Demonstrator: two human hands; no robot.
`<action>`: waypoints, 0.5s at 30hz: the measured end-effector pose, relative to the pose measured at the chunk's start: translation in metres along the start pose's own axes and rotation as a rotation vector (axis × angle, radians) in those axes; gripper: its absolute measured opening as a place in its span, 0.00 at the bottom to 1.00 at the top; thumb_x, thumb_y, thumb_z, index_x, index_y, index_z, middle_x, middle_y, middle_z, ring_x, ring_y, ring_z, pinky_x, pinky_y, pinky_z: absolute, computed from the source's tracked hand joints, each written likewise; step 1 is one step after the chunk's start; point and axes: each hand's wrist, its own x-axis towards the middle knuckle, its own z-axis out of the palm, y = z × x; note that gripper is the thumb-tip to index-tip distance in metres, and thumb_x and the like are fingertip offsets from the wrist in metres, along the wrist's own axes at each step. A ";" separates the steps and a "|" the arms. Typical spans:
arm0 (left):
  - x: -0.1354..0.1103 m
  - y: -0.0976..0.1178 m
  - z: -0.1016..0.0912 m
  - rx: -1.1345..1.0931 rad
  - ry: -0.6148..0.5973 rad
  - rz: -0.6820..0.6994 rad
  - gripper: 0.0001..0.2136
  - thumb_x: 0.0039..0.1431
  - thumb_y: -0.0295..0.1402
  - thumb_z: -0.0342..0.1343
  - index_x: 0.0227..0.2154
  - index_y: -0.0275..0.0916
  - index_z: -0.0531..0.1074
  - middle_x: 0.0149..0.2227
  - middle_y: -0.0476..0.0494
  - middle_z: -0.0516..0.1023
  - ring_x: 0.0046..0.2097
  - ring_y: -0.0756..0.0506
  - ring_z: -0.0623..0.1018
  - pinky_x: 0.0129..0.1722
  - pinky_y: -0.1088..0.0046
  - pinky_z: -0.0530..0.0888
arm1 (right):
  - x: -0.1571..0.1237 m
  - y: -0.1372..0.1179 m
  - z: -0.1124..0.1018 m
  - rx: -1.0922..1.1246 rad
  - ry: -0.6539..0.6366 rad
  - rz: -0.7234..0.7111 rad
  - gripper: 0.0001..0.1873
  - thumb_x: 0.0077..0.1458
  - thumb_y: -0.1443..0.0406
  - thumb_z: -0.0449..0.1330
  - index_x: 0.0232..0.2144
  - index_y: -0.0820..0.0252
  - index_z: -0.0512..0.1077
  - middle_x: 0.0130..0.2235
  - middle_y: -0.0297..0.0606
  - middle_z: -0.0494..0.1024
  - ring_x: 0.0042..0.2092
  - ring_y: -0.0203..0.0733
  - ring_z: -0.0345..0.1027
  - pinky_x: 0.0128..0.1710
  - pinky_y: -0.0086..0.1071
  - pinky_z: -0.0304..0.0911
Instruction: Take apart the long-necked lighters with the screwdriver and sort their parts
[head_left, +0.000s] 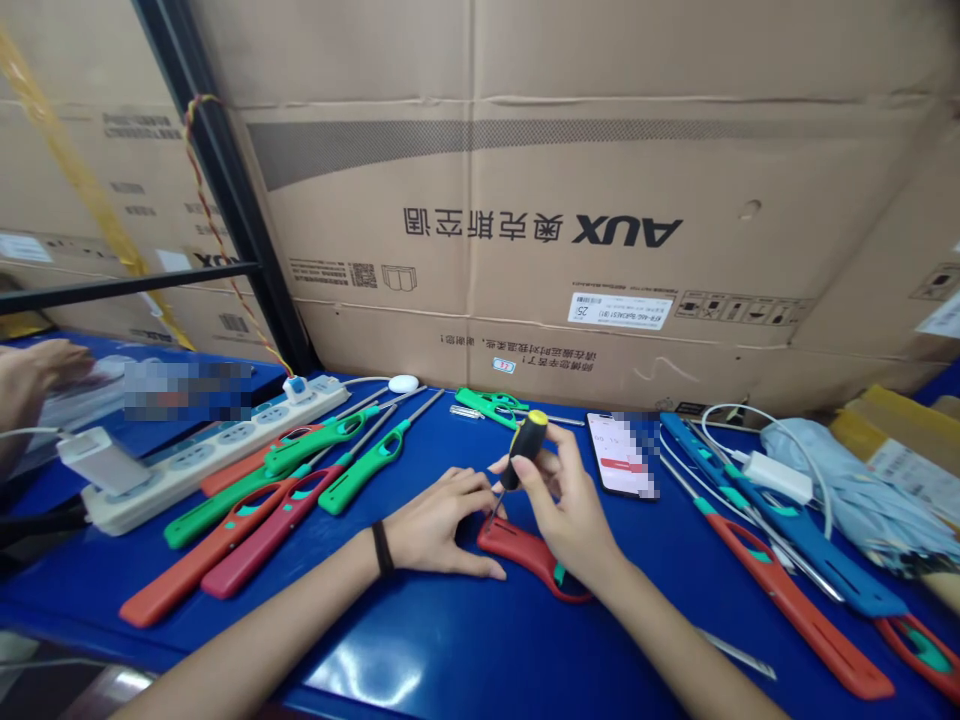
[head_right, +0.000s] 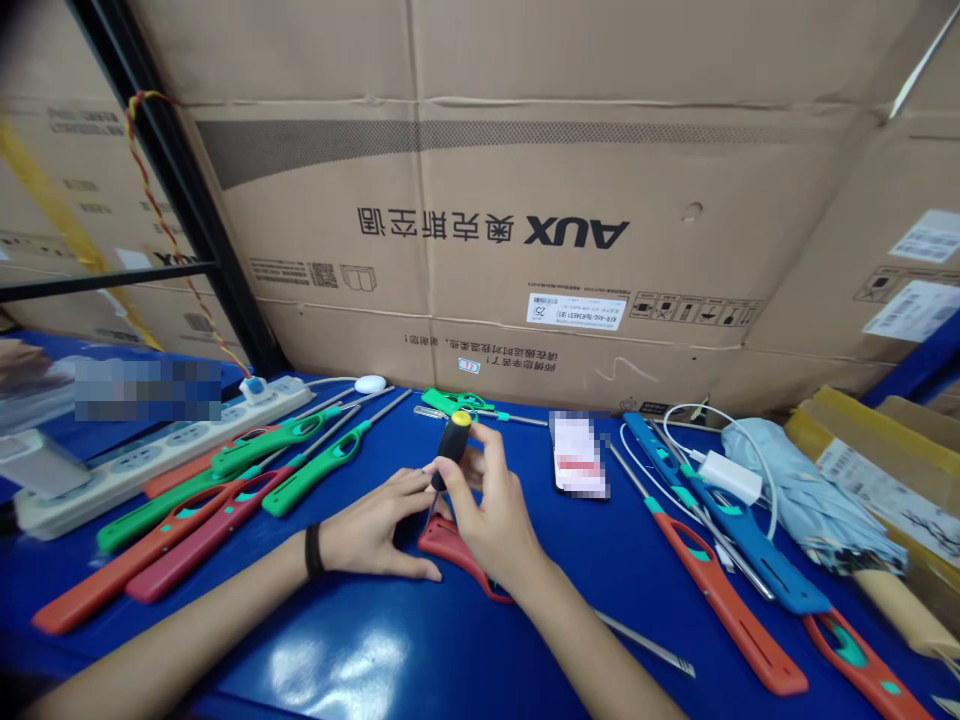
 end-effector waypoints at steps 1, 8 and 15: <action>-0.001 -0.002 -0.001 0.003 0.011 -0.004 0.21 0.48 0.51 0.61 0.38 0.40 0.69 0.42 0.44 0.72 0.46 0.41 0.70 0.48 0.65 0.63 | 0.001 0.004 0.004 -0.019 -0.007 0.002 0.16 0.61 0.59 0.51 0.50 0.55 0.54 0.39 0.40 0.78 0.37 0.42 0.76 0.41 0.39 0.72; -0.003 -0.008 -0.003 -0.025 0.053 -0.004 0.21 0.47 0.52 0.60 0.34 0.39 0.68 0.37 0.46 0.72 0.40 0.44 0.71 0.44 0.68 0.63 | 0.006 0.003 0.006 -0.124 -0.060 -0.034 0.16 0.61 0.61 0.51 0.50 0.55 0.55 0.37 0.39 0.78 0.31 0.39 0.75 0.37 0.37 0.72; -0.001 -0.008 -0.001 -0.028 0.033 -0.001 0.20 0.48 0.50 0.61 0.37 0.40 0.68 0.36 0.47 0.71 0.40 0.44 0.70 0.43 0.69 0.62 | 0.002 0.006 0.006 -0.120 0.038 -0.028 0.16 0.61 0.59 0.51 0.50 0.55 0.56 0.37 0.39 0.78 0.32 0.41 0.75 0.35 0.36 0.71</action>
